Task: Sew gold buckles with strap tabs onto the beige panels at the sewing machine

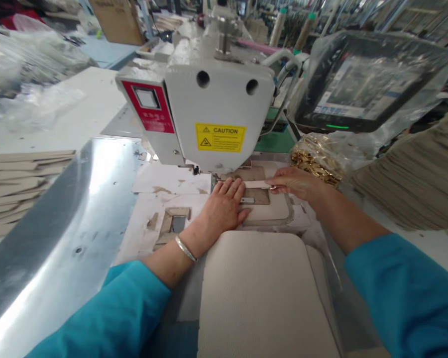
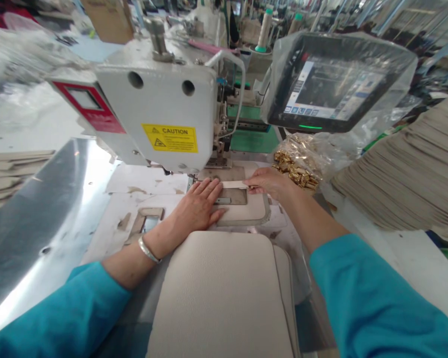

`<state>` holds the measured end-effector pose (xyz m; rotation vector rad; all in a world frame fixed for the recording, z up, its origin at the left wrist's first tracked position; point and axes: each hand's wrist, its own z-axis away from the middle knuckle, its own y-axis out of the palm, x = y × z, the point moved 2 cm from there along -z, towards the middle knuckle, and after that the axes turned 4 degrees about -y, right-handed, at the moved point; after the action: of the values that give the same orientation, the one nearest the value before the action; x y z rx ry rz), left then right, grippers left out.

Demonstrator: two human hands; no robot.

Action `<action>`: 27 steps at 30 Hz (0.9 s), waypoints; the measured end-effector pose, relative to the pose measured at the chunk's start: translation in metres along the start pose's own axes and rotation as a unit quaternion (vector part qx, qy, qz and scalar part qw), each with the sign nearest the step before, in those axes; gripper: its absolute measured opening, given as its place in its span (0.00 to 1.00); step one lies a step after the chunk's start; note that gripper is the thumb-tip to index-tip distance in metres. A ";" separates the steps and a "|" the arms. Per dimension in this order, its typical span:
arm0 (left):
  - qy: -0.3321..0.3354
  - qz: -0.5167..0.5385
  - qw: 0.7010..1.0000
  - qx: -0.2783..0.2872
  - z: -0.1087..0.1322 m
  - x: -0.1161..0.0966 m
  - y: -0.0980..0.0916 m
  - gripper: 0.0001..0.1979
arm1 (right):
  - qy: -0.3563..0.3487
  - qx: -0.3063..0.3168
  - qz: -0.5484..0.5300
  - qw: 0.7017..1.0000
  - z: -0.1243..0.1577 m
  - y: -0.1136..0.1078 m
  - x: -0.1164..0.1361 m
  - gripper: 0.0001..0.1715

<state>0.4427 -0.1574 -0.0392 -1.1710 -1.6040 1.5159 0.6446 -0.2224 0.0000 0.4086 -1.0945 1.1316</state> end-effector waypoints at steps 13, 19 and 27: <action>0.002 0.001 1.000 -0.009 0.000 0.000 0.002 0.34 | -0.005 -0.030 0.165 0.986 -0.013 0.002 -0.002 0.20; 0.012 -0.010 1.000 -0.024 0.002 0.004 0.007 0.34 | 0.025 -0.022 0.223 0.974 -0.013 0.003 -0.010 0.17; 0.116 -0.016 0.993 -0.017 -0.027 -0.022 0.010 0.25 | 0.022 -0.012 0.176 0.984 -0.009 0.005 -0.010 0.17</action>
<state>0.4771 -0.1666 -0.0422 -1.2842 -1.4898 1.2846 0.6444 -0.2186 -0.0138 0.1710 -1.1691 1.4296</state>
